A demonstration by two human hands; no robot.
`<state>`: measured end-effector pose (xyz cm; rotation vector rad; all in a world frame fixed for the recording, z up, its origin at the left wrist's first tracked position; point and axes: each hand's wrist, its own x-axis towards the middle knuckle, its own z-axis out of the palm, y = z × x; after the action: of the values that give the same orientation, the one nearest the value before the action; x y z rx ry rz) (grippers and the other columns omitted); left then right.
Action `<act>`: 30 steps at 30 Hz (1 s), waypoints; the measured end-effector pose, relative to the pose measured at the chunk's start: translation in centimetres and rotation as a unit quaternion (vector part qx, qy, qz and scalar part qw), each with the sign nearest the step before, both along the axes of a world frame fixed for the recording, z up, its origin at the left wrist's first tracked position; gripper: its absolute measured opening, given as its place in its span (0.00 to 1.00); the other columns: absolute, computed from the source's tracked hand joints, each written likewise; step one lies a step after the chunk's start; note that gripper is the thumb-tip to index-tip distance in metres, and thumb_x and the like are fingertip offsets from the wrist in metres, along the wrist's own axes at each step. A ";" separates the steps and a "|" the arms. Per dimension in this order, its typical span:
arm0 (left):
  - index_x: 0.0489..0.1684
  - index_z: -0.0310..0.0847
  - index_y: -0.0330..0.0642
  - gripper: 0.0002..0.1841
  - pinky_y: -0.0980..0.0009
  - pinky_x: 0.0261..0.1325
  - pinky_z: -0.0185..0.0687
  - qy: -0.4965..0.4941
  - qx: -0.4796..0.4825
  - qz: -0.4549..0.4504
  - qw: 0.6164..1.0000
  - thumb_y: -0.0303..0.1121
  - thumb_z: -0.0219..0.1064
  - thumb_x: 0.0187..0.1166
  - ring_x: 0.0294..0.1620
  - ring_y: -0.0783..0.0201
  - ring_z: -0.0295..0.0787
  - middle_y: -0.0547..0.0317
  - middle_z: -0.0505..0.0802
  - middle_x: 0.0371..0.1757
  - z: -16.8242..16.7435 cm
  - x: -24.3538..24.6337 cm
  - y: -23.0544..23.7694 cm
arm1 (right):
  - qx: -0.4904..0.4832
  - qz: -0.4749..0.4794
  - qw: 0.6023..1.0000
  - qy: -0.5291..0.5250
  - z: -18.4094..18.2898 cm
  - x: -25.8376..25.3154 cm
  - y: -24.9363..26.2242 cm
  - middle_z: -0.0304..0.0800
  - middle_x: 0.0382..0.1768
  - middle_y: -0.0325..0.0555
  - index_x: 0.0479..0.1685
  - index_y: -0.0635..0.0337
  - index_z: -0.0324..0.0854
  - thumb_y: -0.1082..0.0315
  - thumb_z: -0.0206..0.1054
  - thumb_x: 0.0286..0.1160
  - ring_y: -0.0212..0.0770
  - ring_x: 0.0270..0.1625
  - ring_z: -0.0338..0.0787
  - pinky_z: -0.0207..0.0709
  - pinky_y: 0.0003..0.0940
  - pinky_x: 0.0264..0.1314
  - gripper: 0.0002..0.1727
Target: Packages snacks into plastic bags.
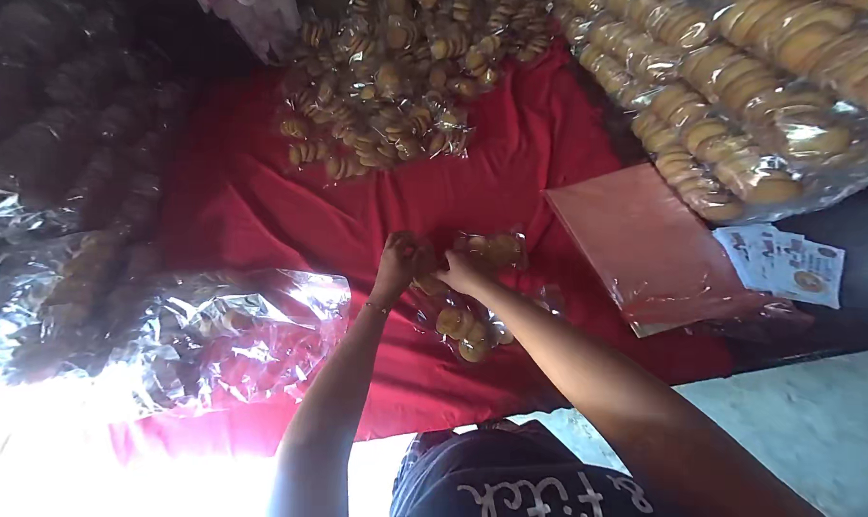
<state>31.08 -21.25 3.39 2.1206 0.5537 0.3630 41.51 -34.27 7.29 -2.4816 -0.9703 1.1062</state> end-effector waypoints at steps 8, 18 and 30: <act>0.86 0.64 0.36 0.34 0.44 0.81 0.65 -0.048 -0.043 0.039 0.997 0.31 0.71 0.79 0.86 0.42 0.64 0.37 0.66 0.88 2.1 -4.9 1.9 | 0.296 0.087 0.950 0.047 0.8 -0.5 0.2 0.86 0.53 0.65 0.51 0.74 0.83 0.72 0.58 0.86 0.55 0.60 0.85 0.75 0.51 0.69 0.12; 0.35 0.85 0.48 0.03 0.81 0.43 0.85 -0.221 -0.253 -0.074 0.939 0.33 0.70 0.79 0.36 0.82 0.86 0.77 0.90 0.35 8.0 -10.9 -9.2 | 0.462 0.096 0.877 0.088 8.1 -3.1 -9.9 0.84 0.56 0.45 0.66 0.63 0.73 0.49 0.77 0.63 0.31 0.56 0.86 0.84 0.29 0.57 0.36; 0.52 0.87 0.29 0.15 0.54 0.58 0.84 0.151 -0.059 0.081 0.983 0.34 0.66 0.83 0.47 0.54 0.92 0.43 0.94 0.45 -0.1 -6.2 -11.0 | 0.362 0.034 0.928 -0.082 -4.7 -7.2 -26.8 0.87 0.62 0.64 0.60 0.67 0.84 0.62 0.73 0.71 0.56 0.68 0.86 0.79 0.44 0.72 0.22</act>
<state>24.83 -32.25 3.33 2.0323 0.9047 0.0919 34.27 -61.05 2.56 -1.9479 -1.2375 0.4227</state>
